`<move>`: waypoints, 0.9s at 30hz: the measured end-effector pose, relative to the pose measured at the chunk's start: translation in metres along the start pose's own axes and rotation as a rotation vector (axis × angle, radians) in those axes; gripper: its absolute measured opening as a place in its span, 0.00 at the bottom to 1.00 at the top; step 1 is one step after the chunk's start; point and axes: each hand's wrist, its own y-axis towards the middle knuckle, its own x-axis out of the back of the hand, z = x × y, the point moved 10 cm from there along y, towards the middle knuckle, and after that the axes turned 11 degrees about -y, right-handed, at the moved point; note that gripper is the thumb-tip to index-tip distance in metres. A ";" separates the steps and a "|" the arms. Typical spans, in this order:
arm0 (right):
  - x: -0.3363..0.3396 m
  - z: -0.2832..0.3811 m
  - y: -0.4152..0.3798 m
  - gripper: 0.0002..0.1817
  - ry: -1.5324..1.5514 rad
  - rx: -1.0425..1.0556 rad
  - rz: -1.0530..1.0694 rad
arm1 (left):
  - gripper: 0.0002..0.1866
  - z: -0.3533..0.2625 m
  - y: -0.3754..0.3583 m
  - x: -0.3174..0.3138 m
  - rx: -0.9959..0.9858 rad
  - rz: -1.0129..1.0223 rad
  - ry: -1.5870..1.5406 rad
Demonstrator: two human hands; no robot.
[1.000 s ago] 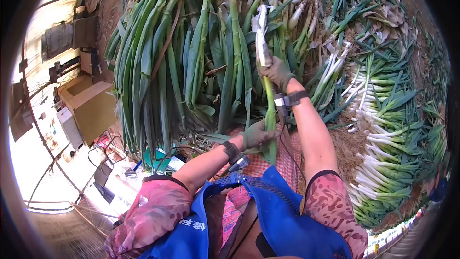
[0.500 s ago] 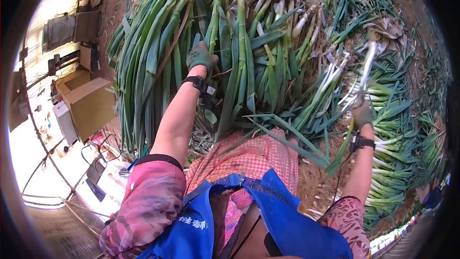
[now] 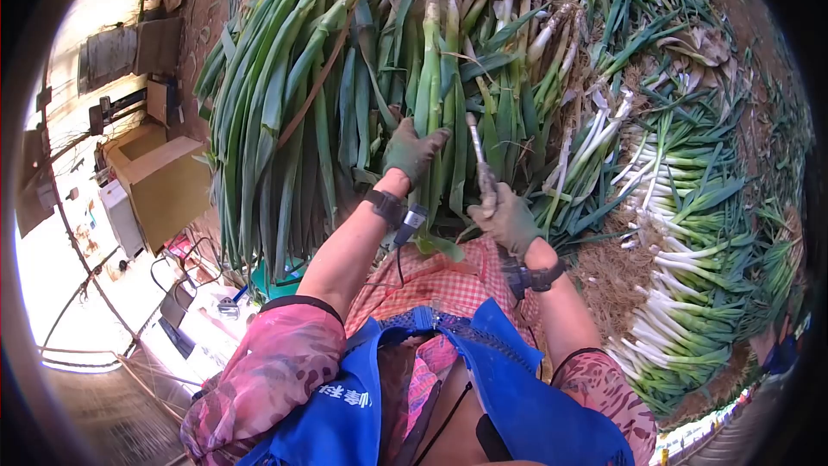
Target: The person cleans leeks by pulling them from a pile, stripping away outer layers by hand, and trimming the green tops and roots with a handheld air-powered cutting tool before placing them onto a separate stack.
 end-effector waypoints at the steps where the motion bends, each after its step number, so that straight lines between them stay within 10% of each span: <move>1: -0.009 0.017 0.003 0.23 0.025 0.030 0.060 | 0.31 -0.007 -0.011 -0.008 0.040 0.019 -0.037; 15: 0.022 0.081 0.166 0.21 -0.154 -0.027 -0.134 | 0.31 0.008 -0.009 0.003 0.024 -0.080 0.239; 18: -0.012 0.132 0.229 0.14 -1.278 0.790 -0.167 | 0.29 0.021 -0.010 -0.002 -0.077 -0.113 0.096; 22: 0.036 0.136 0.312 0.14 -0.893 0.487 -0.111 | 0.30 0.006 -0.027 -0.006 0.001 -0.088 0.122; 27: 0.045 0.154 0.240 0.23 -1.221 0.524 0.126 | 0.32 0.046 -0.013 -0.001 -0.011 -0.030 -0.158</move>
